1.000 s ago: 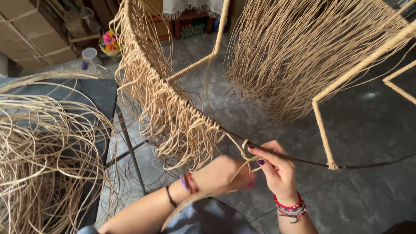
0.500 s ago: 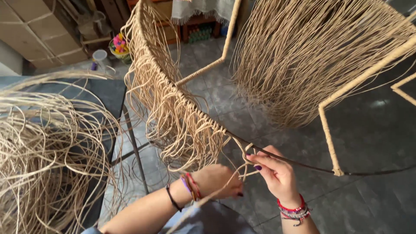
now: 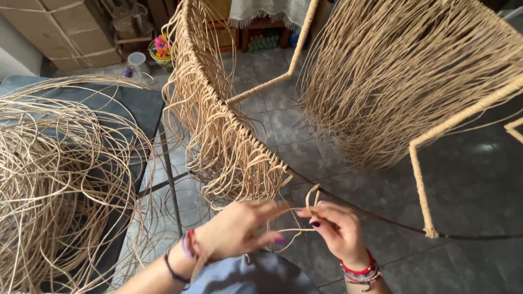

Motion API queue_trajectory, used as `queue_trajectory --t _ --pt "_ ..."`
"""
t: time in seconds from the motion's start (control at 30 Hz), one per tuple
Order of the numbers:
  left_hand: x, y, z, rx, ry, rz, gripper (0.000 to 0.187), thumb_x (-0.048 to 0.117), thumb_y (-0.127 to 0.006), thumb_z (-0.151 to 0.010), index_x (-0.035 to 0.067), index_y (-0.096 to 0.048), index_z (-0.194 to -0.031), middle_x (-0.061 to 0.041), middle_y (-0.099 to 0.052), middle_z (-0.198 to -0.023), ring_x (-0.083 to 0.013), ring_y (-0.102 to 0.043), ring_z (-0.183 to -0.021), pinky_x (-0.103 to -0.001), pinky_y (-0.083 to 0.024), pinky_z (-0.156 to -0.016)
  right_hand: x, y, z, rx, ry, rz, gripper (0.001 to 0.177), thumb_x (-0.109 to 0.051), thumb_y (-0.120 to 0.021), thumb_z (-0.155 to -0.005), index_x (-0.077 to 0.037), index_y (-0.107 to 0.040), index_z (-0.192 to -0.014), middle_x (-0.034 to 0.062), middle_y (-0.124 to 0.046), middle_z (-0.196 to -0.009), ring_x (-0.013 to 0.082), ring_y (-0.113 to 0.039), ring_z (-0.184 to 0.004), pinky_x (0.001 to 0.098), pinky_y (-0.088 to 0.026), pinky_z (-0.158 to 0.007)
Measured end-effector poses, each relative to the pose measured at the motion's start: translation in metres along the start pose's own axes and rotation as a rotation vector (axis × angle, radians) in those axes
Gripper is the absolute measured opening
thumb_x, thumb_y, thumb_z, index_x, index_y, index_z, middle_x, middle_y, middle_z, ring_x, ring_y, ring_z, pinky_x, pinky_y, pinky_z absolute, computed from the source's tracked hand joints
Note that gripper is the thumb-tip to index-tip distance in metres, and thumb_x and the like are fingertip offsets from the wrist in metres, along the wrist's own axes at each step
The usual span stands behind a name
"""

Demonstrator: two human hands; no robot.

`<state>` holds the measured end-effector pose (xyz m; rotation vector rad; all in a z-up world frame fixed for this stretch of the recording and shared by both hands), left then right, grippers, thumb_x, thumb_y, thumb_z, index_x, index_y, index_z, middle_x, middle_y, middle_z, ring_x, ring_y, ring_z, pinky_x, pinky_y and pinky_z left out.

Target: Weaving and knotting natural fibers onto a circular frame to create a furniture piece

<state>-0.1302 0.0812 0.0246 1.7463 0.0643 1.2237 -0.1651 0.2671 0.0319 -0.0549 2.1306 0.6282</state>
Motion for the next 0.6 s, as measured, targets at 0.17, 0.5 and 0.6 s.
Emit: queue_trajectory --t 0.17,0.5,0.6 --pt "0.050 0.036 -0.001 0.637 -0.399 0.006 0.047 0.039 -0.032 -0.114 0.010 -0.055 -0.143 -0.012 -0.058 -0.149 -0.0279 -0.061 -0.117 -0.040 -0.043 -0.102 -0.011 -0.014 -0.010 -0.052 -0.049 -0.101 0.033 -0.031 -0.059 -0.098 -0.005 -0.072 -0.081 0.0048 -0.076 -0.078 0.0161 -0.069 -0.066 0.0291 -0.051 -0.063" --pt "0.060 0.078 -0.029 0.567 -0.706 -0.002 0.045 0.036 -0.034 -0.112 0.003 -0.064 -0.117 -0.016 -0.065 -0.130 -0.0328 -0.071 -0.117 -0.049 -0.055 -0.107 -0.024 -0.033 0.006 0.184 -0.185 -0.426 0.035 -0.030 -0.058 -0.101 -0.001 -0.061 -0.081 0.0009 -0.043 -0.064 0.0120 -0.036 -0.060 0.0285 -0.029 -0.054" --pt "0.060 0.088 -0.031 0.715 -0.585 0.216 0.050 0.041 -0.030 -0.113 0.006 -0.061 -0.094 -0.012 -0.073 -0.106 -0.0256 -0.076 -0.088 -0.035 -0.059 -0.072 -0.025 -0.040 0.014 0.249 -0.217 -0.318 0.048 -0.023 -0.053 -0.099 0.011 -0.054 -0.132 0.0006 -0.040 -0.069 0.0100 -0.038 -0.059 0.0247 -0.034 -0.052"
Point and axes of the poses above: each hand's wrist, its own z-axis away from the middle knuckle, its own y-axis out of the back of the hand, x = y × z, the point moved 7 cm from there along -z, towards the middle knuckle
